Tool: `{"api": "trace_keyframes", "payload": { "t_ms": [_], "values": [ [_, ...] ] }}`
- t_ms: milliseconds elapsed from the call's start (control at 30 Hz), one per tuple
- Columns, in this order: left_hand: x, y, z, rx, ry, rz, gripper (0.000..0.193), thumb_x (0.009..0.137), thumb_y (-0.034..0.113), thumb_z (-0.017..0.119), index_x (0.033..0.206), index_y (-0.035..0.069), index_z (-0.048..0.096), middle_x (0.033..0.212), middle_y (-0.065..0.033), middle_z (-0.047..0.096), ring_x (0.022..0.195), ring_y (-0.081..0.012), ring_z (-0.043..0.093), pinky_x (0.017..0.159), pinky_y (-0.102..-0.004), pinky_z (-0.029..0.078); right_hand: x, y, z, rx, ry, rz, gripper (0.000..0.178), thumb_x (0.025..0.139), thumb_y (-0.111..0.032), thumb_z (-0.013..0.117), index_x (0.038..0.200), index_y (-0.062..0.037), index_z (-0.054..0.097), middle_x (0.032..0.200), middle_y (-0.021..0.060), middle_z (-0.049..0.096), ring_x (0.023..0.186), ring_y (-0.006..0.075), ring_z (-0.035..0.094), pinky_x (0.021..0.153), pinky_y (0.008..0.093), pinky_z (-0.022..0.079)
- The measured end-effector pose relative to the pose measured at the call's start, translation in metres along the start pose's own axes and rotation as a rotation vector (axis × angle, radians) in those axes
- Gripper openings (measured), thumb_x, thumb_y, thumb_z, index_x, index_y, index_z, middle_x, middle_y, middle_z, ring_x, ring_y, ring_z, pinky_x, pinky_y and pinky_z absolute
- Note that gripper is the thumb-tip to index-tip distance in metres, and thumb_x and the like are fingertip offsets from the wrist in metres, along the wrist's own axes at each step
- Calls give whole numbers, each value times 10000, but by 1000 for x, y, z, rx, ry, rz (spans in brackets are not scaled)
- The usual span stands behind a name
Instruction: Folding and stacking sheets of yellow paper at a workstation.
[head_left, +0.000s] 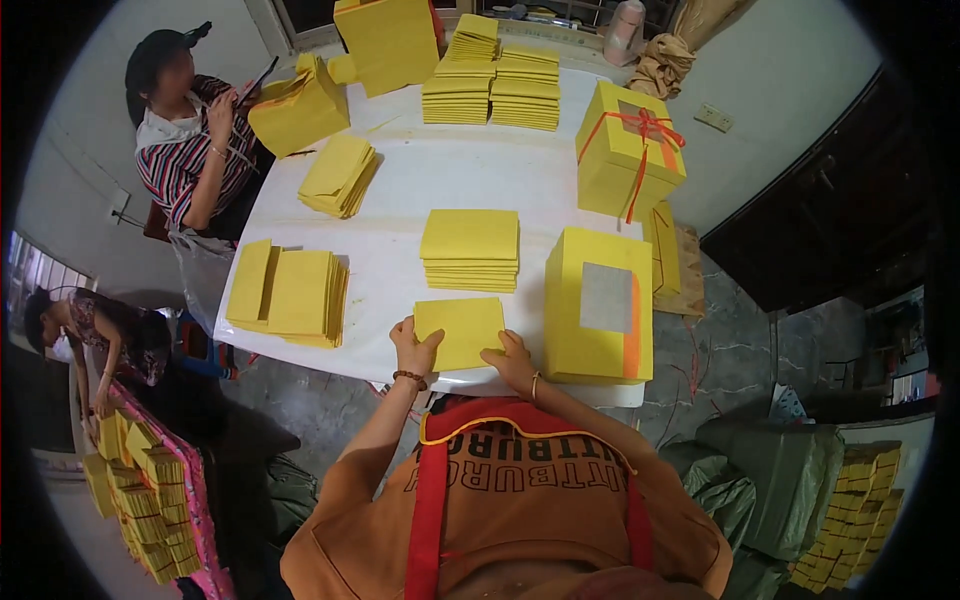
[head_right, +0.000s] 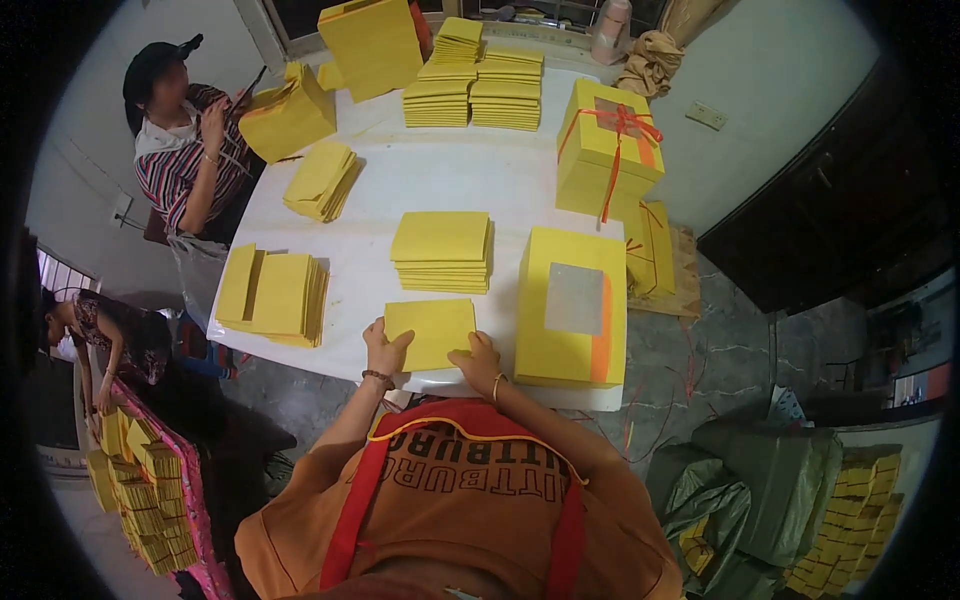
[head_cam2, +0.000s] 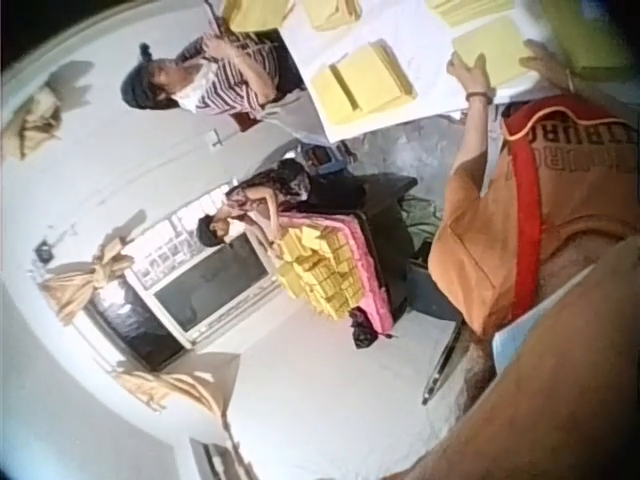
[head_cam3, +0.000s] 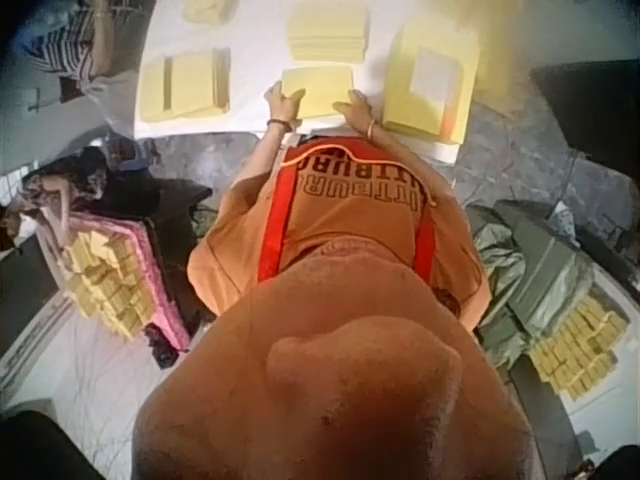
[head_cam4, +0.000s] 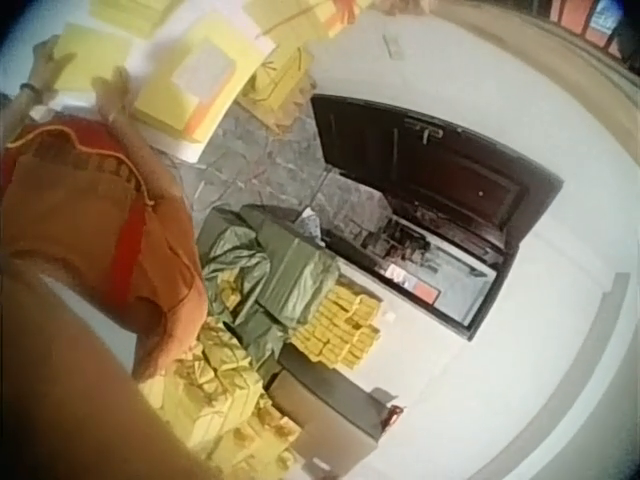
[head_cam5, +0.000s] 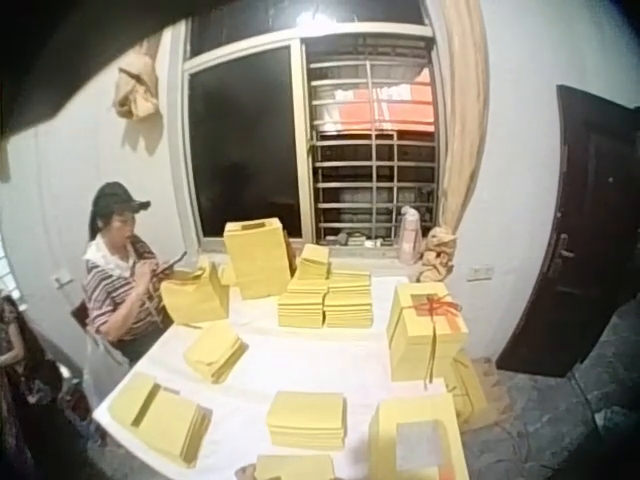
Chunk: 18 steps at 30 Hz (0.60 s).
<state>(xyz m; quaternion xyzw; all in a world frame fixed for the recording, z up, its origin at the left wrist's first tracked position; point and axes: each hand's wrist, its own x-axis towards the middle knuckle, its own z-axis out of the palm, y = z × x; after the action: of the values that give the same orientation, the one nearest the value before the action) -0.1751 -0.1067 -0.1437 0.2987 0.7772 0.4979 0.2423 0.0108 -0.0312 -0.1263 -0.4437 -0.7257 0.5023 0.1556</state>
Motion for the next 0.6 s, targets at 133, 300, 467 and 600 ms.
{"api": "trace_keyframes", "payload": {
  "t_ms": [133,300,467,600],
  "values": [
    [-9,12,-5,-493,-164,-97,515,745,23,653,1189,32,391,1081,-163,492,1005,-246,512,847,-327,460,0,-15,-7,-15,-125,72,429,744,-248,631,1043,28,496,1102,164,481,1051,288,460,900,329,368],
    [-18,67,-36,-525,-243,-8,719,759,-33,632,1339,63,217,1174,-171,481,1031,-237,535,856,-333,481,-2,-27,-8,381,107,-69,897,688,-137,709,1365,31,145,1309,197,352,1185,290,396,987,363,335],
    [18,117,-47,-460,-220,118,672,776,20,633,1335,-2,260,1223,-157,469,1041,-219,536,871,-304,464,13,-110,-59,591,82,-156,865,779,-37,626,1409,-40,34,1311,169,373,1201,230,391,967,329,371],
    [98,140,-16,-618,-267,72,613,775,37,637,1298,-32,323,1123,-134,550,1002,-212,561,829,-303,474,80,-140,-96,589,197,-221,830,787,-21,597,1408,-49,48,1247,180,439,1026,235,525,842,335,457]
  ]
}}
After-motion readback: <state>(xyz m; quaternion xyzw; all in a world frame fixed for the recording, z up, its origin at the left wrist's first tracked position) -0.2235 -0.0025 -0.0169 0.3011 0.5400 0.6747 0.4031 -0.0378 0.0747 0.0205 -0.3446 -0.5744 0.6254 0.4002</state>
